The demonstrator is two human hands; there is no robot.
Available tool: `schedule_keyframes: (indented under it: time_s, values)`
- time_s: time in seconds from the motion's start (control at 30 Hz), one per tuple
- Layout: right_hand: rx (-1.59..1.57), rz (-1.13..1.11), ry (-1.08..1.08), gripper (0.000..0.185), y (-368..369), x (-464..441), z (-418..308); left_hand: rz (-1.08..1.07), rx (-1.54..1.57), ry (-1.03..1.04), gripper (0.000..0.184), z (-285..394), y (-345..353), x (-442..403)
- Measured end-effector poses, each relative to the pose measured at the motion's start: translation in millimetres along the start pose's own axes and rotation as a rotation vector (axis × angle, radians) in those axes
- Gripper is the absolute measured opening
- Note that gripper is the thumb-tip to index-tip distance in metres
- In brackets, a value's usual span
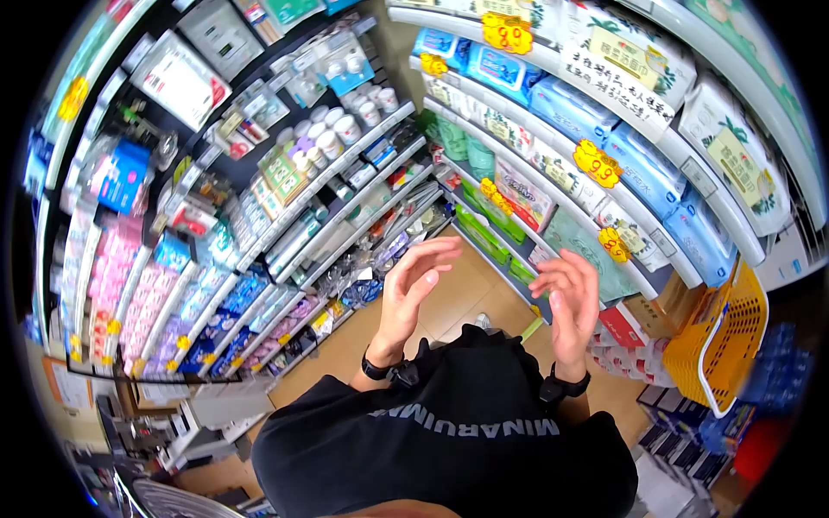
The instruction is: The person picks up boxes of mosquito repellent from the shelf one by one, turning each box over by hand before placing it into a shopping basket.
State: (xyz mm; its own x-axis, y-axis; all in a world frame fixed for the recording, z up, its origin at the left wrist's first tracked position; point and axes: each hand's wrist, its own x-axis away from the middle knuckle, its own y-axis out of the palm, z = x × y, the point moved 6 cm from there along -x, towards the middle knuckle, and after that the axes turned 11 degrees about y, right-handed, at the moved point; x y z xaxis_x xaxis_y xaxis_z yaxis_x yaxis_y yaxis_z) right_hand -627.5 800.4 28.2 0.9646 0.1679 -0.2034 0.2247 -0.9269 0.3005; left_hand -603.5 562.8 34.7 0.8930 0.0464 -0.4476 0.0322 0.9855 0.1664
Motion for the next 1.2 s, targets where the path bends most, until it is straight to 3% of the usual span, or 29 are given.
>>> schedule_keyframes:
  time_s: [0.27, 0.47, 0.87, 1.2]
  values:
    - [0.075, 0.25, -0.073, 0.046, 2, -4, 5, -0.267, 0.226, -0.067, 0.04, -35, 3, -58]
    - [0.147, 0.517, -0.161, 0.046, 44, 19, 8, -0.469, 0.422, -0.164, 0.039, -50, -12, -84]
    - [0.092, 1.09, -0.299, 0.048, 248, 115, 63, -0.973, 0.54, -0.347, 0.048, -38, -97, -54]
    - [0.273, 1.563, -0.424, 0.048, 398, 213, 58, -1.41, 0.816, -0.439, 0.04, 24, -116, 28]
